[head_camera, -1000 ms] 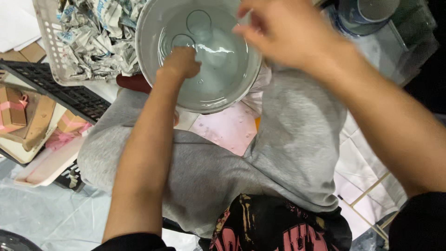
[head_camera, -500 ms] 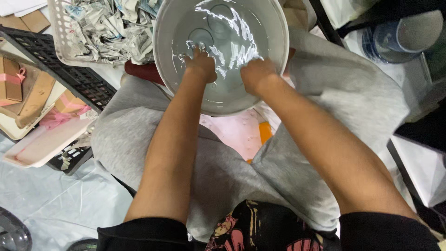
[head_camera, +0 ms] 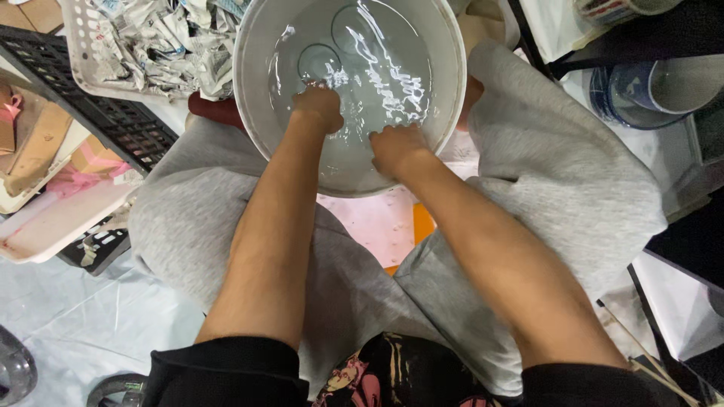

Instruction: The person washes several ceramic and glass items by hand in a bucket of water. They scrub a plate, a small bowl, a mug, and a glass, then place each item on a nearby shelf.

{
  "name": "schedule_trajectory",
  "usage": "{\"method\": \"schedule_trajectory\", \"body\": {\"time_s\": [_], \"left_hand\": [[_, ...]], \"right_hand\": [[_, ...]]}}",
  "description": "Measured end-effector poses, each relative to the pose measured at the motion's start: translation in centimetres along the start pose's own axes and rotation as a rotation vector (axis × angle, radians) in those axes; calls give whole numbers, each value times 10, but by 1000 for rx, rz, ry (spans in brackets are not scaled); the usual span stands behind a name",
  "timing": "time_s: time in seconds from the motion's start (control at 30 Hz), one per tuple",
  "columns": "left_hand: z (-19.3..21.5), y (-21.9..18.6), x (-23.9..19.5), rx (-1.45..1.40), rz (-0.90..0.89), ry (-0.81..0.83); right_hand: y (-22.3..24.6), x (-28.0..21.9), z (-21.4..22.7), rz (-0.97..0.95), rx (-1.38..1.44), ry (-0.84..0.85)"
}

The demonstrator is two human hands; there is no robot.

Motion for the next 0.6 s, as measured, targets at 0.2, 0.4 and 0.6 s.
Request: {"method": "schedule_trajectory", "body": {"time_s": [0.2,0.4,0.6], "left_hand": [[13,-11,-3,-30,-128,-248],[35,8,-7,-225,-18,-430],[36,-11,-28,-109,-70,-415]], "right_hand": [[19,24,-12,40,18,-54],[25,34,-10,43,45,-45],[13,36,-3,3,64,-65]]}}
Point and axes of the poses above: each hand's wrist, its own x-axis towards the middle knuckle, its own z-axis out of the back of the hand, y = z × x, the point moved 10 cm from there along x, towards the middle knuckle, and after that the axes turned 9 degrees about -x, right-handed, at the moved point
